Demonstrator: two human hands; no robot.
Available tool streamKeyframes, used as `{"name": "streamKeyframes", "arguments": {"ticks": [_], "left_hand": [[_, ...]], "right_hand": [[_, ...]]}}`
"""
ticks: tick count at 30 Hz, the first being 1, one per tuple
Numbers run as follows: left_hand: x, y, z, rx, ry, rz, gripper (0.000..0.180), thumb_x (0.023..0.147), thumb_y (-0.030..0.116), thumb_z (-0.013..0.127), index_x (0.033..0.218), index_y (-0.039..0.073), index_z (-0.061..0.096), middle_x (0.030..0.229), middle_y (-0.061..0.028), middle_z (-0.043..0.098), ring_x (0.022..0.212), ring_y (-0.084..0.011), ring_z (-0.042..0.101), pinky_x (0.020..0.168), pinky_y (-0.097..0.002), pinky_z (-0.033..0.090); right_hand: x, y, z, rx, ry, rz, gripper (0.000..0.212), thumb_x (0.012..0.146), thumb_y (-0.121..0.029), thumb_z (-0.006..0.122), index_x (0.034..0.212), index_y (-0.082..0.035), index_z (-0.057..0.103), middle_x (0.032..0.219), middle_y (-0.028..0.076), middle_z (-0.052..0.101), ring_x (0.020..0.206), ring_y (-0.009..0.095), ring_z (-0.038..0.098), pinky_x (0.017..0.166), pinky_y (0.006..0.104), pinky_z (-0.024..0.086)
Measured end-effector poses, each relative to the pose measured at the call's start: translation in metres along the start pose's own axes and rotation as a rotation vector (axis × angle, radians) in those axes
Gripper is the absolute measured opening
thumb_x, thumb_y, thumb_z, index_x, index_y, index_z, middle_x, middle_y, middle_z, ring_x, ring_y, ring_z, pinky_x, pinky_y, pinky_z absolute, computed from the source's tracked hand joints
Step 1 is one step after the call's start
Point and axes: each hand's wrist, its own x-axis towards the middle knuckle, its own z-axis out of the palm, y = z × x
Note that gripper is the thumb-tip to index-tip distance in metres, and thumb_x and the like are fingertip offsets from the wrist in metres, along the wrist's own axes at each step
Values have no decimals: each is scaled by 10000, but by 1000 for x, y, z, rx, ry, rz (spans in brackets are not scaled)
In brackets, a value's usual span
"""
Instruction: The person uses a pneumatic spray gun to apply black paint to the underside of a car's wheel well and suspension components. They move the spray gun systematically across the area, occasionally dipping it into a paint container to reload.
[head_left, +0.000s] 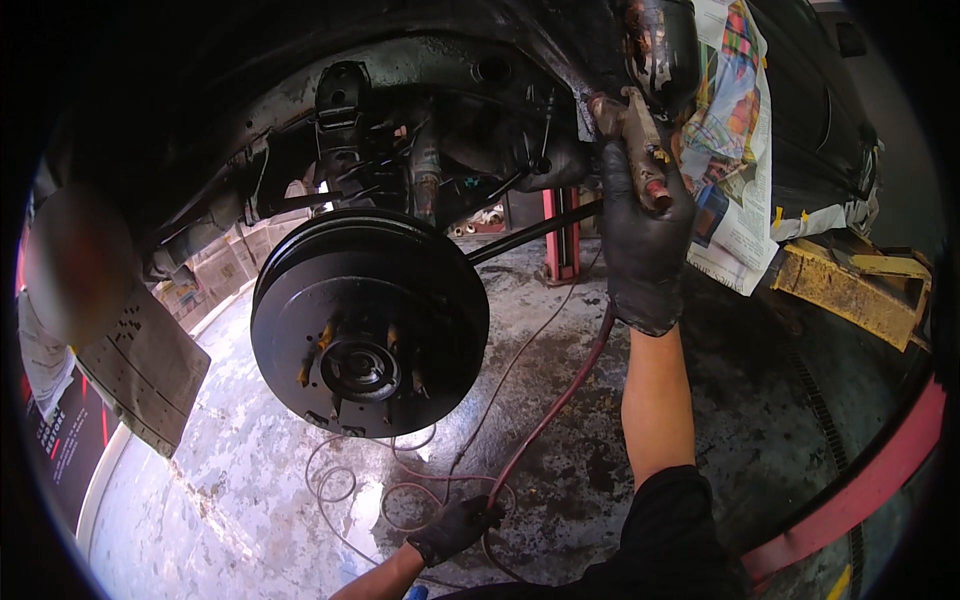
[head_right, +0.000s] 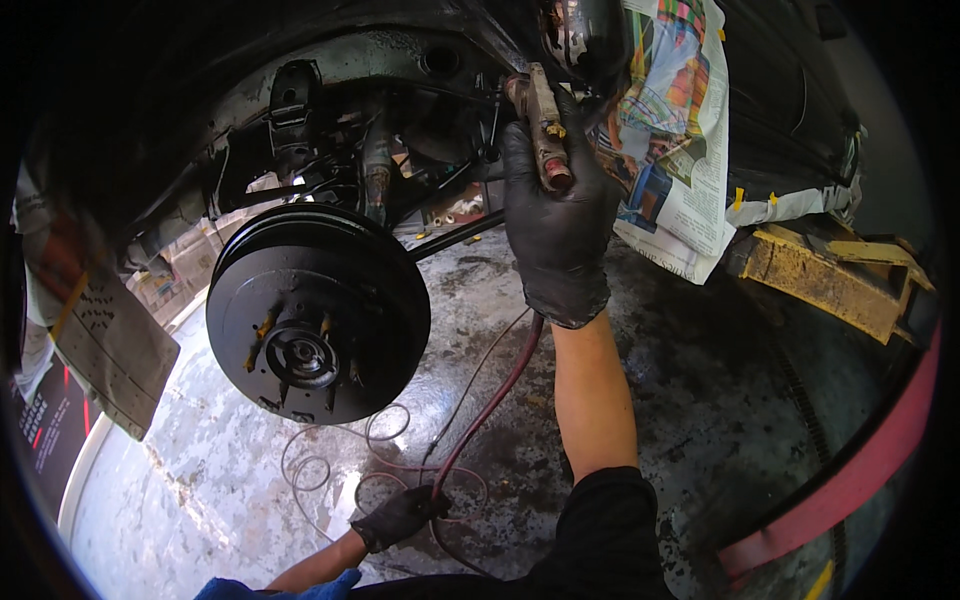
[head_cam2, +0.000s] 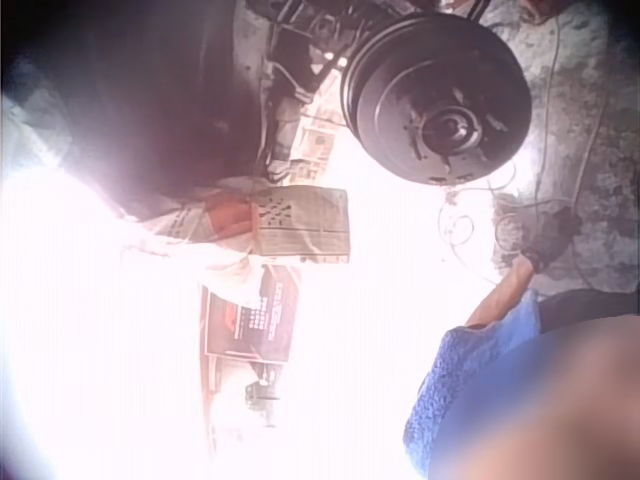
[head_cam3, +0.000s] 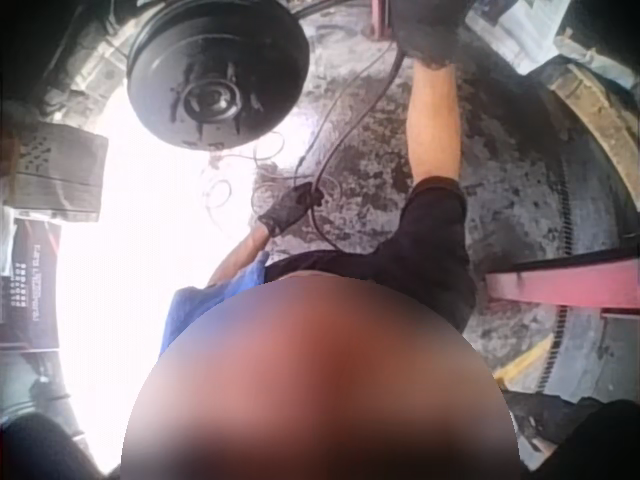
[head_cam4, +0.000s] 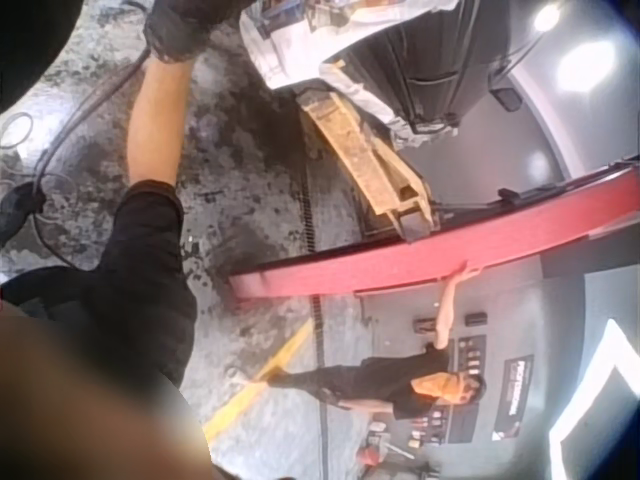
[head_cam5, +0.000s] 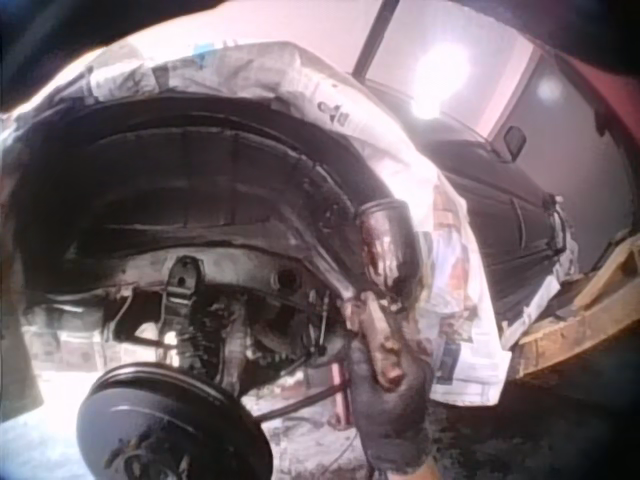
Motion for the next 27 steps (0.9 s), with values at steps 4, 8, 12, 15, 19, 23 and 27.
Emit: {"name": "streamKeyframes", "arguments": {"ticks": [4, 8, 12, 15, 19, 23, 27], "left_hand": [[-2, 4, 1, 19, -15, -32, 364, 1031, 332, 553, 1210, 31, 651, 1077, -126, 715, 1034, -224, 670, 918, -349, 506], [-5, 6, 1, 72, -7, -60, 369, 1027, 352, 555, 1196, 40, 656, 1056, -129, 714, 1019, -230, 669, 910, -356, 503], [-7, 5, 2, 115, 4, -93, 360, 1024, 345, 564, 1191, 39, 655, 1049, -130, 714, 1017, -232, 670, 906, -359, 503], [-8, 4, 3, 74, 19, -59, 359, 1021, 344, 571, 1192, 40, 655, 1045, -130, 716, 1013, -232, 671, 900, -359, 504], [-9, 6, 5, -10, 48, -5, 359, 1018, 344, 576, 1195, 42, 658, 1045, -128, 719, 1002, -230, 676, 890, -358, 507], [-11, 7, 6, -67, 52, 1, 351, 1021, 331, 574, 1203, 43, 659, 1055, -127, 723, 1002, -228, 681, 883, -355, 513], [-10, 6, 4, -48, 36, 38, 339, 1025, 311, 568, 1209, 40, 657, 1071, -129, 723, 1022, -225, 681, 889, -348, 516]], "right_hand": [[-2, -1, 1, -38, -9, -5, 291, 924, -213, 746, 1099, 11, 685, 1001, 87, 717, 910, 135, 655, 795, 303, 516], [-7, -7, 0, -56, -35, 9, 272, 922, -207, 748, 1064, 15, 682, 966, 75, 706, 879, 128, 639, 777, 304, 510], [-10, -10, 2, 21, -64, 22, 264, 920, -205, 751, 1042, 19, 684, 963, 72, 705, 874, 129, 635, 779, 307, 508], [-9, -8, 3, 24, -70, 10, 269, 920, -207, 752, 1045, 22, 684, 974, 80, 711, 876, 134, 642, 779, 308, 510], [-8, -5, 0, -166, -42, -35, 292, 924, -205, 747, 1085, 28, 677, 999, 103, 722, 893, 150, 662, 785, 311, 521], [-7, -3, -3, -202, 3, -81, 311, 927, -198, 742, 1129, 28, 673, 1025, 117, 727, 914, 165, 678, 800, 313, 530], [-4, -2, 0, -116, 1, -93, 329, 925, -207, 745, 1146, 25, 672, 1047, 110, 728, 920, 162, 681, 811, 306, 529]]}}
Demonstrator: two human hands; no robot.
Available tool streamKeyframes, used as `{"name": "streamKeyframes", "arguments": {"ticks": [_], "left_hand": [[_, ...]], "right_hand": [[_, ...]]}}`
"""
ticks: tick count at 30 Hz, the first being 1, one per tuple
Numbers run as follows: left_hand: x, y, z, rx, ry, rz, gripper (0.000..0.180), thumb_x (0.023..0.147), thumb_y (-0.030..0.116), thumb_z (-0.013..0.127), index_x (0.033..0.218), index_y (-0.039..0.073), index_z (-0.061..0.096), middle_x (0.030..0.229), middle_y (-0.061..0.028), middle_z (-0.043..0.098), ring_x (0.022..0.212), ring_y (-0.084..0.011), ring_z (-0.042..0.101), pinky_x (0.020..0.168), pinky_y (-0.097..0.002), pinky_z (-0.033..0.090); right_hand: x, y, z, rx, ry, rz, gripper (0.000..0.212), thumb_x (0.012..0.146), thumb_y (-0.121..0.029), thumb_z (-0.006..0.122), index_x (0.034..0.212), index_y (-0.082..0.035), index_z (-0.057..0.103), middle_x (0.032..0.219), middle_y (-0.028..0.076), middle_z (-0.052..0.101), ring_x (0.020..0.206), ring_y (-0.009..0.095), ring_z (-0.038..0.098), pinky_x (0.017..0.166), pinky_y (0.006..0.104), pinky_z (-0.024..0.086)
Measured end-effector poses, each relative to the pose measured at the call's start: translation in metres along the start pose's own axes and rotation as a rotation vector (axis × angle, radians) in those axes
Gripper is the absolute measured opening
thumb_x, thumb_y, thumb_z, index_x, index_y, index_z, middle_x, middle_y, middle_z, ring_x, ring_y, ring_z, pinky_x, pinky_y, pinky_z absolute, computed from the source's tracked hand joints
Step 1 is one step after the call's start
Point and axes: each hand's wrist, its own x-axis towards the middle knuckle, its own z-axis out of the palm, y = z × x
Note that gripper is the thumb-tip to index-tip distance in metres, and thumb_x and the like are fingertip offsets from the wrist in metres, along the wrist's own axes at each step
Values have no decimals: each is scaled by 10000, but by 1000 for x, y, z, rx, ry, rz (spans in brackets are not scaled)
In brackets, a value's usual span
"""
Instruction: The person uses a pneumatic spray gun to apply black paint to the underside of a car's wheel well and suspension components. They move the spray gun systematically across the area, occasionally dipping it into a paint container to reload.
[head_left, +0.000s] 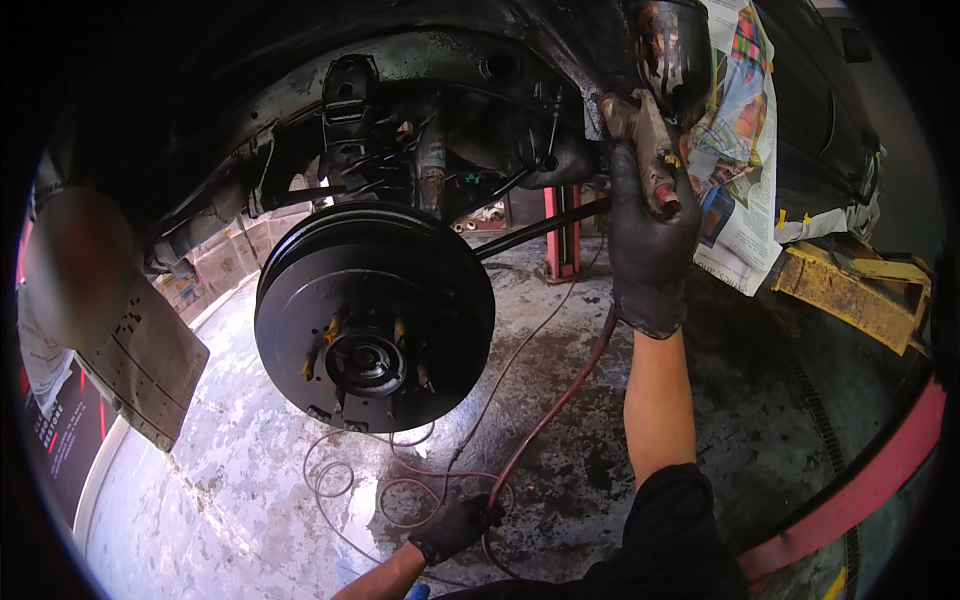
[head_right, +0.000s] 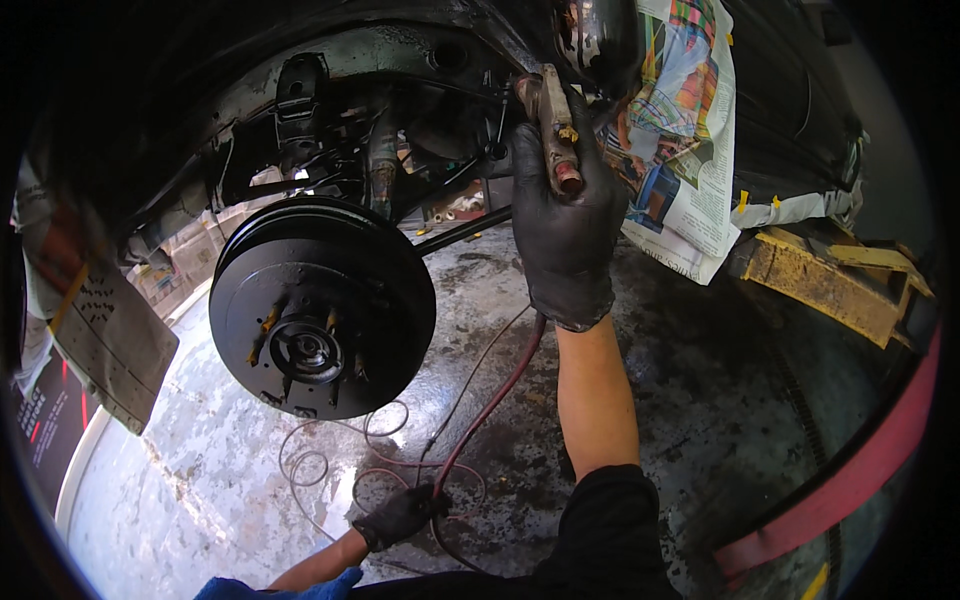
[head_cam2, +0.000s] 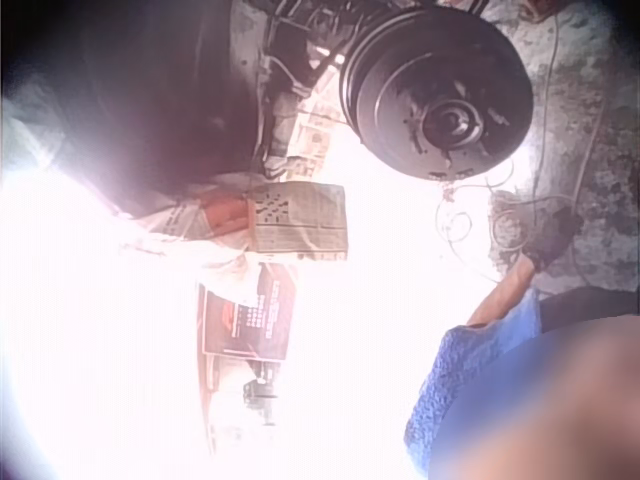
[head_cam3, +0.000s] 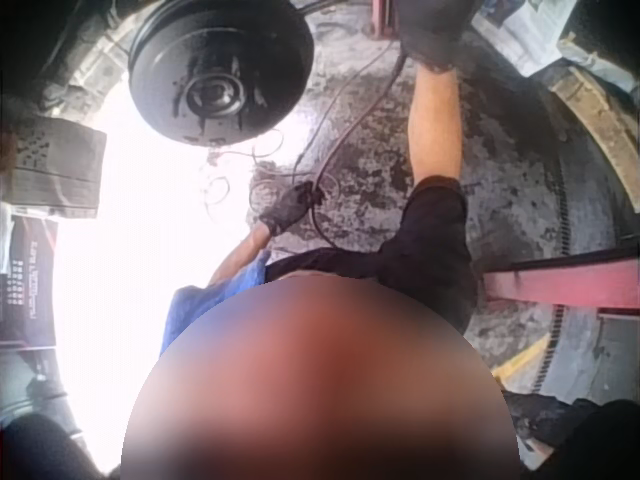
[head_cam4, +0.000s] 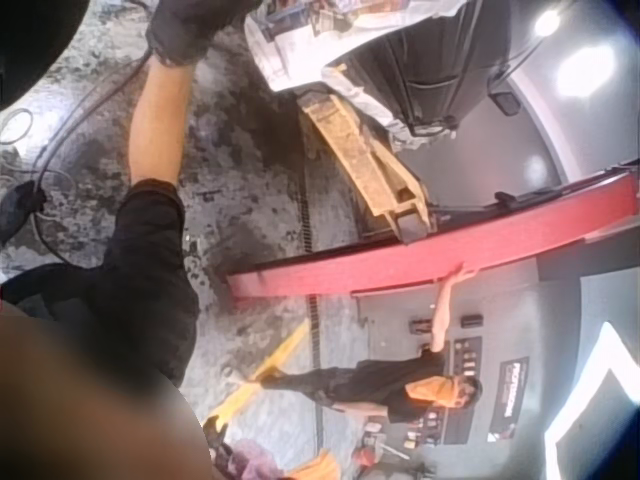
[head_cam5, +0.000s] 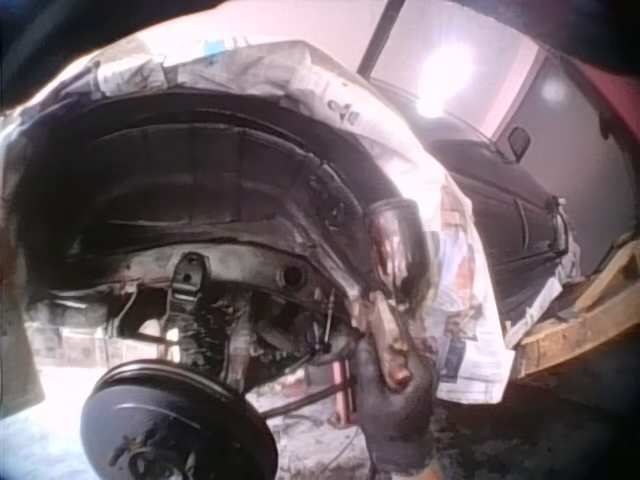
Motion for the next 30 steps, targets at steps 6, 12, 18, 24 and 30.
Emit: {"name": "streamKeyframes", "arguments": {"ticks": [6, 12, 18, 24, 30], "left_hand": [[3, -3, -5, 80, -4, -64, 339, 1030, 301, 557, 1213, 32, 652, 1086, -130, 722, 1038, -226, 679, 904, -346, 515], [0, -6, -4, 92, 15, -69, 335, 1031, 299, 558, 1213, 34, 655, 1092, -130, 719, 1032, -226, 676, 898, -348, 515], [-1, -12, -3, 41, 30, -47, 334, 1031, 289, 560, 1208, 22, 653, 1083, -127, 719, 1031, -221, 676, 903, -343, 516], [1, -11, -7, 85, 37, -31, 335, 1030, 280, 562, 1214, 14, 648, 1089, -131, 719, 1047, -215, 677, 909, -341, 518], [7, -10, -10, 112, 100, 112, 380, 991, 418, 576, 1143, 86, 681, 895, -187, 714, 867, -357, 713, 766, -416, 537]], "right_hand": [[3, -12, 10, 70, -38, 70, 348, 922, -192, 739, 1183, 23, 658, 1048, 138, 727, 932, 207, 699, 826, 325, 535], [-2, -26, 23, 240, -69, 70, 303, 910, -197, 760, 1110, 16, 679, 1000, 96, 718, 898, 158, 668, 802, 311, 530], [-2, -28, 28, 275, -140, 125, 299, 911, -188, 755, 1116, 15, 676, 1003, 117, 719, 882, 181, 680, 795, 321, 539], [4, -21, 34, 192, -40, 58, 318, 900, -221, 778, 1095, 13, 685, 996, 76, 721, 873, 134, 663, 795, 297, 534], [13, -17, 26, 44, 57, -13, 361, 907, -255, 769, 1114, 28, 684, 1039, 106, 728, 918, 143, 677, 786, 293, 541]]}}
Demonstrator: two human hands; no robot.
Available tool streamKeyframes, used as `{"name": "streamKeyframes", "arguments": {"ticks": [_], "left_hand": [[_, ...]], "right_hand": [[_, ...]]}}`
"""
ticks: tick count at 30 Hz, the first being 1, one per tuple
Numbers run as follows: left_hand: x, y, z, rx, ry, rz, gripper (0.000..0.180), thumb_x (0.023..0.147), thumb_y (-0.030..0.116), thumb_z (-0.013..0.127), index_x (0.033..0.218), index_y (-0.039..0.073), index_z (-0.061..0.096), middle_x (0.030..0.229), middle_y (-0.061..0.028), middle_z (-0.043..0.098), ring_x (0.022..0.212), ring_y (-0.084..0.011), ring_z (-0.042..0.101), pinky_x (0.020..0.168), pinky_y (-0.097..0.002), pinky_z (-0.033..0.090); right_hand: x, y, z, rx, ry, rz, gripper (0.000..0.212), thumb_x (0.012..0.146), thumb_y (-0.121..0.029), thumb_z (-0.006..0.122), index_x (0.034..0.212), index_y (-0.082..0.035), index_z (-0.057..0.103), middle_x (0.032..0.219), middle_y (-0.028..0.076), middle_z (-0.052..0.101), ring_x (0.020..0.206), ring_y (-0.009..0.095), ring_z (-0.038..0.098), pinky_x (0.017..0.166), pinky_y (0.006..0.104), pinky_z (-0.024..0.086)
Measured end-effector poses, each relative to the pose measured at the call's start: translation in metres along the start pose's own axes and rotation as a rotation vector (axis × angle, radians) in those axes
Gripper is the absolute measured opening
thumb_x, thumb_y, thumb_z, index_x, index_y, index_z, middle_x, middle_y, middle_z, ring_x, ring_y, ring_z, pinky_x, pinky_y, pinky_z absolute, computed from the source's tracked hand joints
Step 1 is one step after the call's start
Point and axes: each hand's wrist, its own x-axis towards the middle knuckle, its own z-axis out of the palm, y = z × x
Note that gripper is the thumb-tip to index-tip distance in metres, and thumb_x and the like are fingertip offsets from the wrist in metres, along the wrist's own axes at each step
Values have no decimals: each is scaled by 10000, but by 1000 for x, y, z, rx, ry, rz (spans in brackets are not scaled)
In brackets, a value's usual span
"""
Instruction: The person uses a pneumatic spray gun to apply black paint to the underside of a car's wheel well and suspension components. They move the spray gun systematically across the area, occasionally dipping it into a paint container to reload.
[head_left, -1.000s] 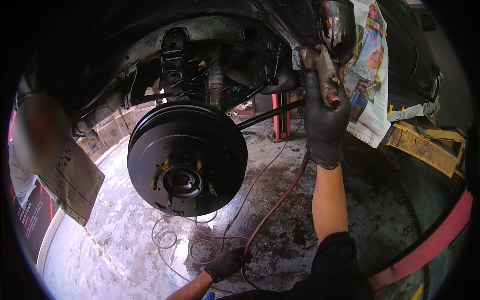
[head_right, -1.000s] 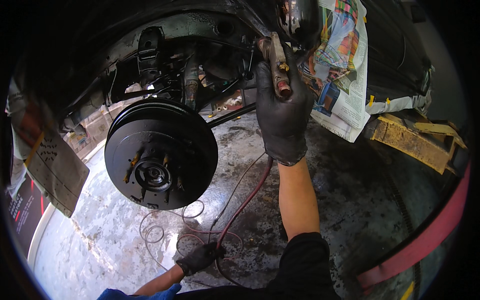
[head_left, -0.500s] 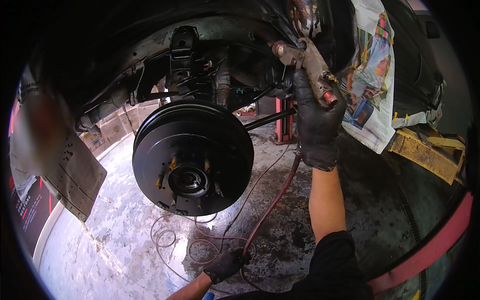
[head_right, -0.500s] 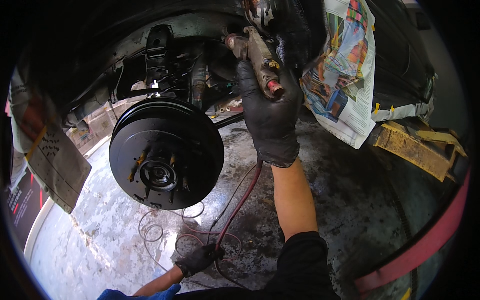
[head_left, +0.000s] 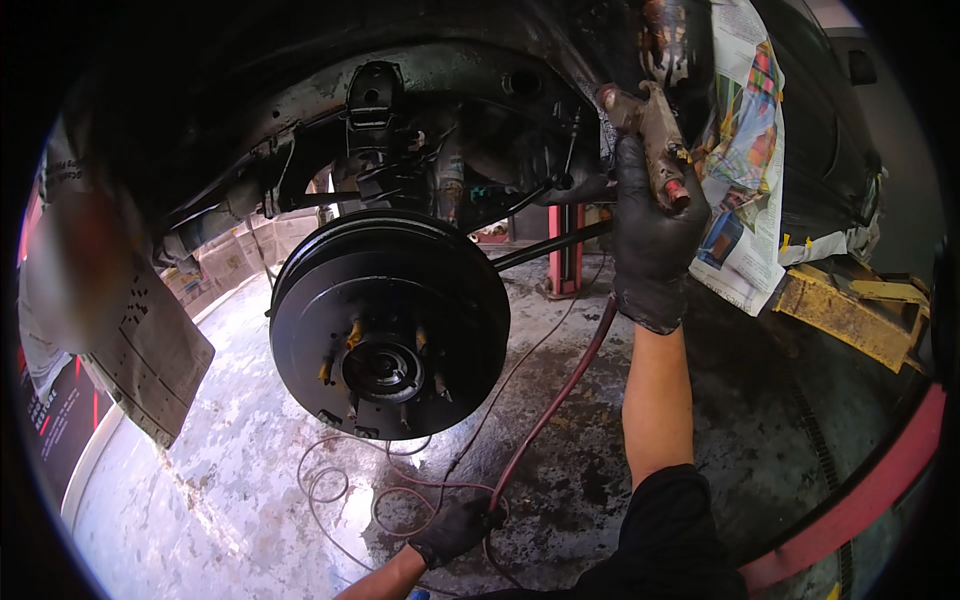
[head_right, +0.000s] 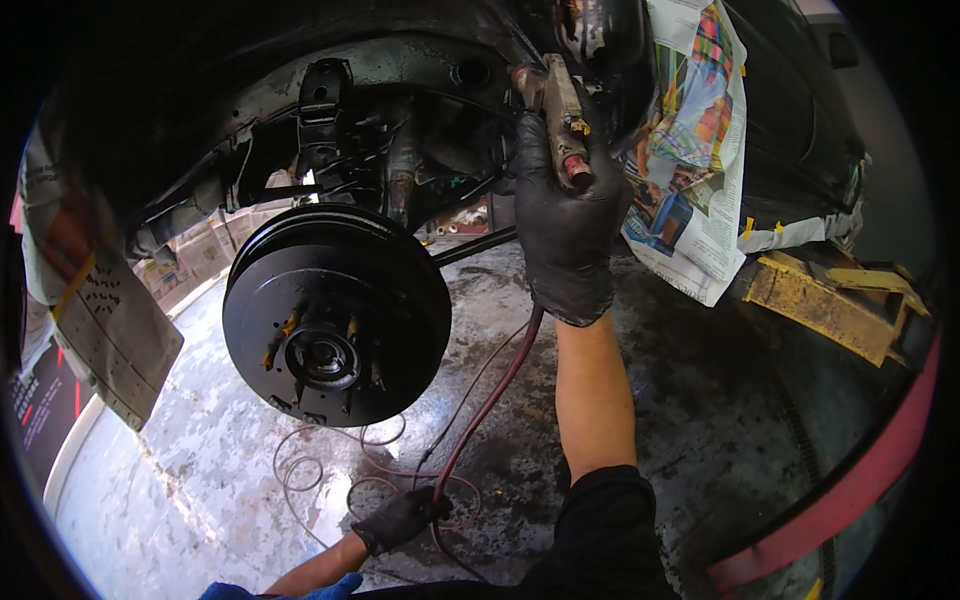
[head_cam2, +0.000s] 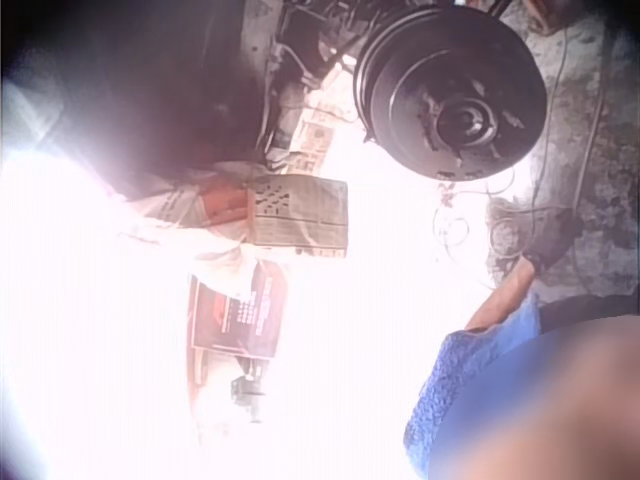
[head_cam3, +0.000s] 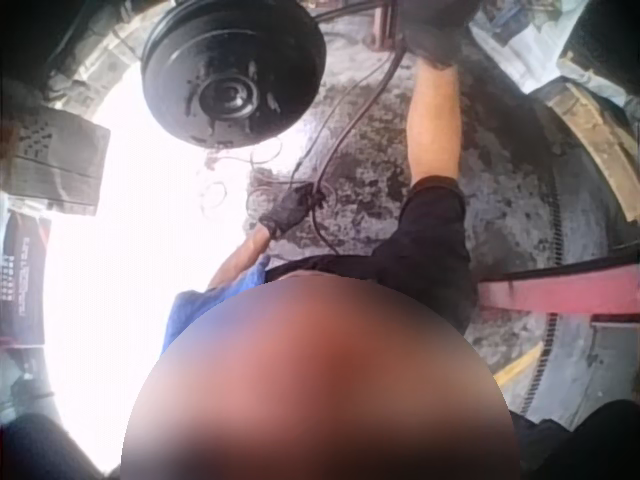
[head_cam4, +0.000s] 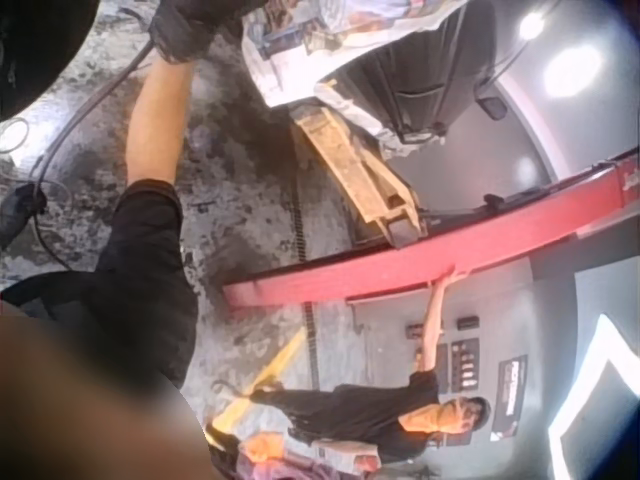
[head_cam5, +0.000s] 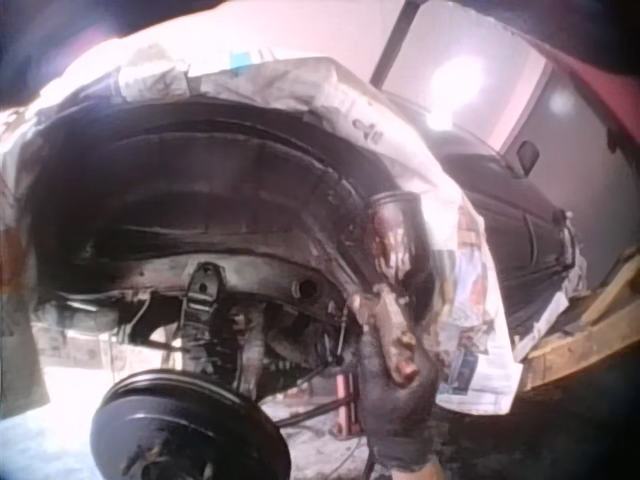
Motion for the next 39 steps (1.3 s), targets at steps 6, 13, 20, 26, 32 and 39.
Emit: {"name": "streamKeyframes", "arguments": {"ticks": [6, 13, 20, 26, 32, 39], "left_hand": [[-1, 1, -2, 10, 3, -13, 396, 987, 434, 578, 1147, 88, 681, 896, -185, 715, 884, -349, 716, 777, -419, 539], [-5, 1, -1, -9, 34, 14, 393, 981, 432, 589, 1165, 97, 681, 901, -183, 718, 898, -342, 717, 779, -419, 540], [-10, 4, -2, 38, 33, -97, 390, 980, 412, 599, 1184, 88, 677, 922, -181, 719, 894, -344, 716, 780, -417, 541], [-14, 17, -5, -1, -16, -64, 347, 1018, 313, 583, 1187, 22, 667, 1039, -127, 730, 993, -223, 696, 882, -352, 530], [-13, 23, -7, 20, -24, -85, 352, 1010, 333, 591, 1176, 36, 679, 1031, -145, 732, 987, -241, 702, 868, -365, 533], [-14, 31, -11, 72, -34, -75, 349, 1011, 341, 584, 1196, 59, 673, 1067, -148, 731, 1008, -270, 706, 874, -374, 536]], "right_hand": [[8, -2, -2, 116, -36, 41, 377, 916, -245, 756, 1162, 31, 681, 1058, 115, 731, 928, 141, 677, 801, 291, 536], [7, -12, 8, 120, -24, 24, 383, 923, -249, 746, 1177, 29, 676, 1082, 104, 724, 948, 153, 674, 831, 298, 523], [-1, -29, 10, 227, -114, 183, 307, 909, -202, 752, 1078, 43, 678, 959, 178, 736, 877, 252, 734, 741, 349, 556], [3, -14, 17, -6, -38, 26, 378, 908, -284, 766, 1113, 22, 681, 1008, 80, 717, 853, 151, 671, 757, 299, 533], [5, -1, 7, -71, 0, -41, 374, 918, -279, 751, 1123, 28, 693, 1043, 124, 741, 916, 187, 696, 804, 312, 532], [15, -4, 13, -10, -15, -23, 332, 921, -226, 741, 1126, 29, 690, 1005, 137, 742, 907, 202, 701, 800, 322, 535]]}}
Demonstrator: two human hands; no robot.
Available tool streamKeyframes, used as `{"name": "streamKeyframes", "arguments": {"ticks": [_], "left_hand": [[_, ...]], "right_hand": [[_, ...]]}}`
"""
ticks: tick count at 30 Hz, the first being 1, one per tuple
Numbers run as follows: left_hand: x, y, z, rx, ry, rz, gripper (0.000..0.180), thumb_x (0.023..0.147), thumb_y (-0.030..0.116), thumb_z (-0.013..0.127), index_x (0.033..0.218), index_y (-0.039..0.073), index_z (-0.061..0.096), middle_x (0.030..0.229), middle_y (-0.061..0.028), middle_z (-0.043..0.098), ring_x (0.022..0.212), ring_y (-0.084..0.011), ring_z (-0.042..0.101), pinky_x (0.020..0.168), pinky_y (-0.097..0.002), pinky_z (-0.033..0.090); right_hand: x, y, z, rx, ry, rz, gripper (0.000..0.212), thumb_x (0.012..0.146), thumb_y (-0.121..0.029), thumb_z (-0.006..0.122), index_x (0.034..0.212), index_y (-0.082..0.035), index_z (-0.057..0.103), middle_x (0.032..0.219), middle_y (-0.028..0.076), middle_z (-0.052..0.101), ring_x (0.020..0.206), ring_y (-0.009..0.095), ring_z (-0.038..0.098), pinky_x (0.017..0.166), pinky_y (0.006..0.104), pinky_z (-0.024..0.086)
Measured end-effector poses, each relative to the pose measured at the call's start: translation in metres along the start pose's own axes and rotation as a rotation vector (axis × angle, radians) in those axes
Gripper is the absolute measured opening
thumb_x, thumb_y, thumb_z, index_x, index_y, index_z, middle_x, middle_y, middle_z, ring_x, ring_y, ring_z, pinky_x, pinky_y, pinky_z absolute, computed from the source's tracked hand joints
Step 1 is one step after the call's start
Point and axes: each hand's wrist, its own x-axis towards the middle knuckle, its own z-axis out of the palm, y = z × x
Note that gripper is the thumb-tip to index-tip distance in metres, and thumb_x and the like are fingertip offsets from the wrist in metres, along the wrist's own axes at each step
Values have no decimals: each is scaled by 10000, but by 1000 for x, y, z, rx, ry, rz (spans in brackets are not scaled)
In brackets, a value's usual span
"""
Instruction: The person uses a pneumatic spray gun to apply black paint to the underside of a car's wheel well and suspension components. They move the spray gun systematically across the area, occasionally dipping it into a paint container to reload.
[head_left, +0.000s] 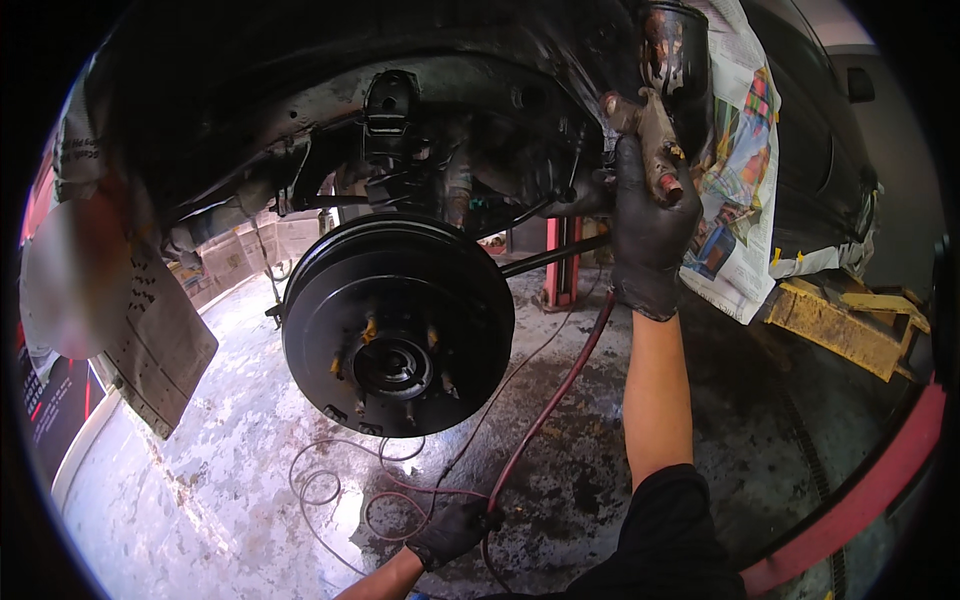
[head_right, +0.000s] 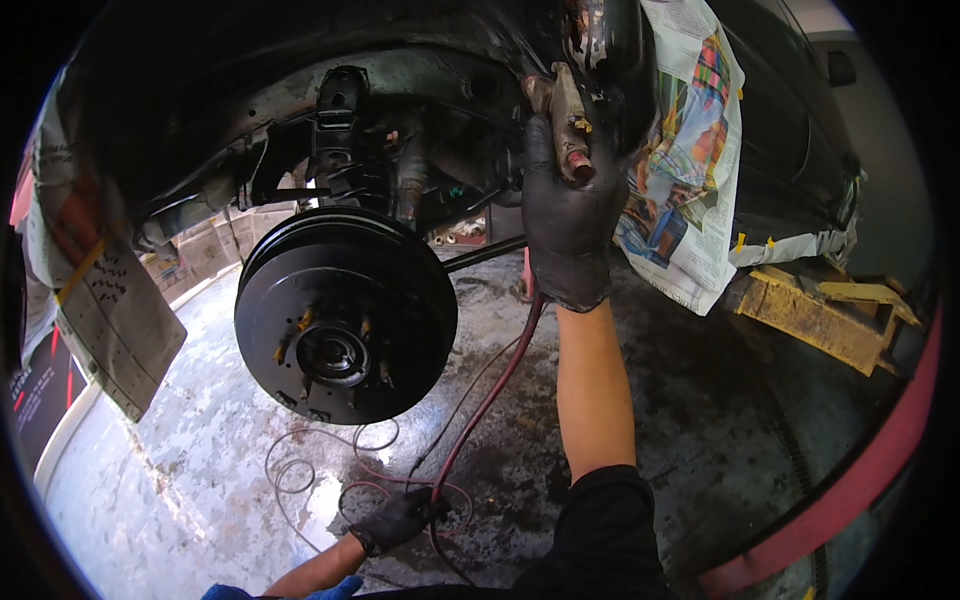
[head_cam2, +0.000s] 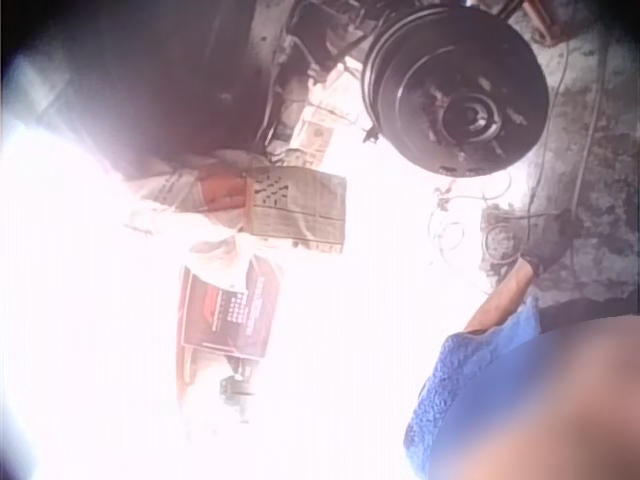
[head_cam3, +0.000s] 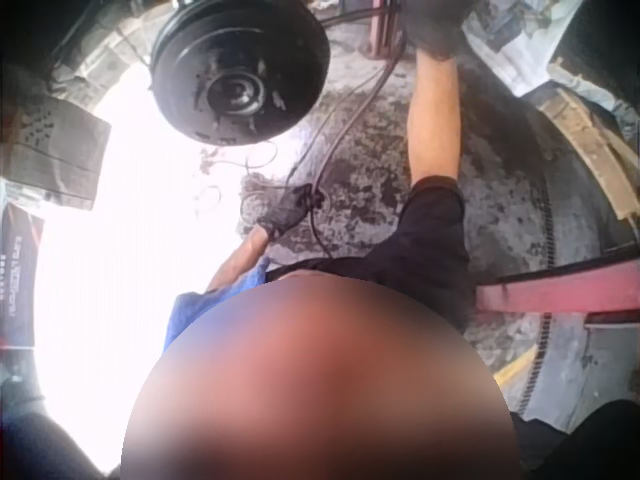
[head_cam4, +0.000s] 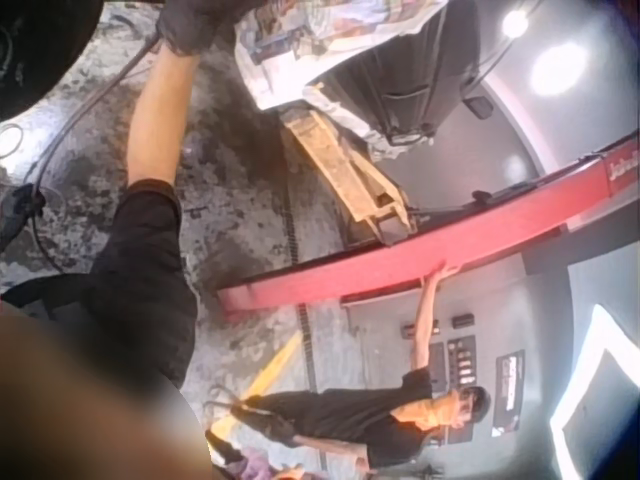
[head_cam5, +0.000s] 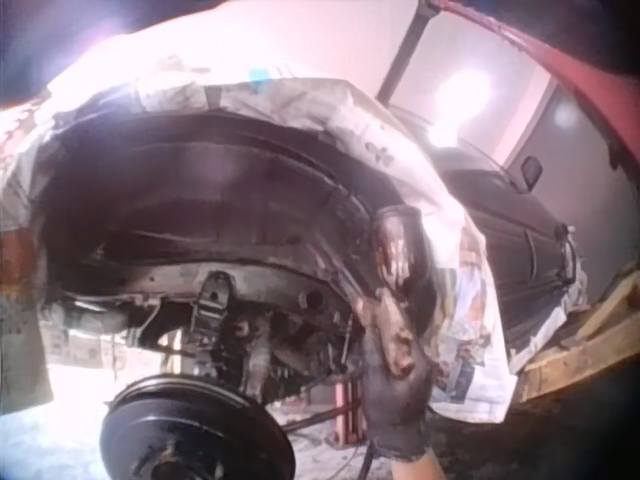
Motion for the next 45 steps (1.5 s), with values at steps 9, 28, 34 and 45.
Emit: {"name": "streamKeyframes", "arguments": {"ticks": [9, 28, 34, 45], "left_hand": [[-4, -3, -4, -45, 21, 24, 333, 1020, 313, 573, 1213, 59, 666, 1069, -141, 729, 1024, -251, 703, 893, -366, 535], [-6, -3, -5, -31, 8, 36, 324, 1025, 292, 564, 1203, 41, 668, 1065, -149, 729, 1023, -262, 704, 880, -370, 540], [-7, 2, -6, -29, -4, 73, 323, 1016, 299, 569, 1181, 44, 679, 1043, -160, 729, 1010, -277, 706, 870, -380, 536], [-12, -5, -4, -37, 138, 178, 333, 990, 345, 597, 1089, 35, 666, 848, -218, 692, 819, -377, 697, 732, -434, 525]], "right_hand": [[2, -24, 21, 159, -12, -21, 289, 937, -202, 723, 1084, 43, 682, 926, 130, 737, 832, 195, 716, 714, 327, 543], [0, -14, 9, -54, 27, -56, 353, 916, -241, 753, 1126, 36, 689, 1020, 128, 741, 901, 176, 692, 796, 321, 536], [5, -20, 3, -131, 23, -48, 360, 916, -232, 753, 1132, 48, 685, 1027, 132, 739, 915, 184, 693, 805, 327, 539], [4, -43, 22, 215, -53, 28, 301, 929, -167, 732, 1144, 38, 686, 1075, 99, 724, 946, 139, 669, 830, 299, 526]]}}
